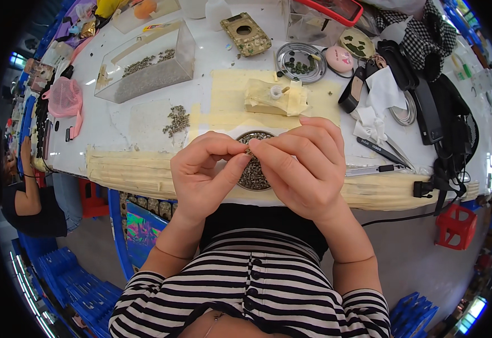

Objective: Assemble small components by picking parts from a tray and placing them into a circular base at a factory workbench.

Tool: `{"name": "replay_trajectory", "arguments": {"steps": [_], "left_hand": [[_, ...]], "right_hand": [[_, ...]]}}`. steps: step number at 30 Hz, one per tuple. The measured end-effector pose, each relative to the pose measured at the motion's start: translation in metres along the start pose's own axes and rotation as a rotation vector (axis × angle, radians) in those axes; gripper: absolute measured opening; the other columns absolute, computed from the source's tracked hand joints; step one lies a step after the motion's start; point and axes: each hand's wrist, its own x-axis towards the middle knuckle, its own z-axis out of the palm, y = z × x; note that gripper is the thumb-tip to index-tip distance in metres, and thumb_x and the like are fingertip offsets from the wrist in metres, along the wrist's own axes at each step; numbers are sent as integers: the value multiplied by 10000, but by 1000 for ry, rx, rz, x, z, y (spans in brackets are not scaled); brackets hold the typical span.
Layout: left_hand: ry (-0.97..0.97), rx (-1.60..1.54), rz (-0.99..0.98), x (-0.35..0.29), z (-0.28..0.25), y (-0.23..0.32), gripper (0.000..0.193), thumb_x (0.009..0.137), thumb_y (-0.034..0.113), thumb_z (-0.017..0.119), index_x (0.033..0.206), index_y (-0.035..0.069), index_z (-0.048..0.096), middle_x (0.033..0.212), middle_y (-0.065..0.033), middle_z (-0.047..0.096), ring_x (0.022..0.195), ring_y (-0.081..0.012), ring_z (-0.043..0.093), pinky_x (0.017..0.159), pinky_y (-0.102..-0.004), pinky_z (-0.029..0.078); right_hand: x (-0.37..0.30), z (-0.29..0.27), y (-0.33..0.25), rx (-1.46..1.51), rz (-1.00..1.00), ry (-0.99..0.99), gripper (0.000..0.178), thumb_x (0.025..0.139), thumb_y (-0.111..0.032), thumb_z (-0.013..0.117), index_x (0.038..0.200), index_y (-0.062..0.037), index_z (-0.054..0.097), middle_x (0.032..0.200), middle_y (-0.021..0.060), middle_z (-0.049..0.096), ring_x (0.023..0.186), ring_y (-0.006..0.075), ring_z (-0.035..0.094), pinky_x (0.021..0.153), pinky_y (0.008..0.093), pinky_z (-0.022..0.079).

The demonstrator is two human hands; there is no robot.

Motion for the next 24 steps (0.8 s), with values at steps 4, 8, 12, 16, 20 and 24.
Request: {"name": "replay_trajectory", "arguments": {"steps": [4, 8, 12, 16, 20, 24], "left_hand": [[26, 7, 2, -1, 1, 3, 142, 797, -66, 718, 934, -28, 709, 858, -72, 677, 747, -114, 614, 657, -237, 480], [69, 57, 42, -1, -1, 1, 147, 788, -76, 717, 927, -29, 710, 859, -76, 682, 747, -128, 621, 659, -249, 481], [97, 125, 135, 0, 0, -1, 157, 782, -84, 714, 928, -29, 711, 868, -92, 691, 759, -151, 639, 671, -257, 487], [100, 110, 128, -1, 0, -3, 161, 777, -89, 714, 926, -27, 714, 879, -102, 696, 767, -162, 650, 681, -262, 494], [86, 73, 150, -1, -1, -4, 174, 775, -95, 713, 933, -20, 720, 887, -107, 696, 771, -170, 656, 689, -268, 506], [89, 184, 249, -2, -1, -4, 201, 764, -100, 722, 945, -12, 728, 885, -108, 694, 779, -175, 663, 678, -266, 516]], "right_hand": [[-1, 0, -1, -5, -6, -7, 326, 646, -41, 781, 966, -98, 756, 850, -17, 676, 766, 176, 593, 851, 376, 485], [-1, 2, -5, 16, 22, -8, 309, 665, -37, 785, 969, -89, 757, 850, -8, 684, 760, 180, 595, 835, 375, 492], [1, 2, -5, 66, 28, -11, 277, 695, -33, 787, 966, -80, 758, 837, 3, 687, 746, 184, 598, 819, 376, 497], [3, 2, -6, 128, 52, -30, 254, 717, -33, 785, 966, -71, 756, 823, 21, 686, 739, 188, 603, 812, 370, 496], [2, -1, -4, 391, 227, -89, 222, 748, -13, 766, 968, -43, 754, 797, 55, 683, 729, 212, 610, 756, 357, 496], [1, -6, -5, 556, 363, -139, 206, 768, 10, 743, 971, -22, 752, 771, 81, 679, 710, 232, 615, 706, 339, 494]]}}
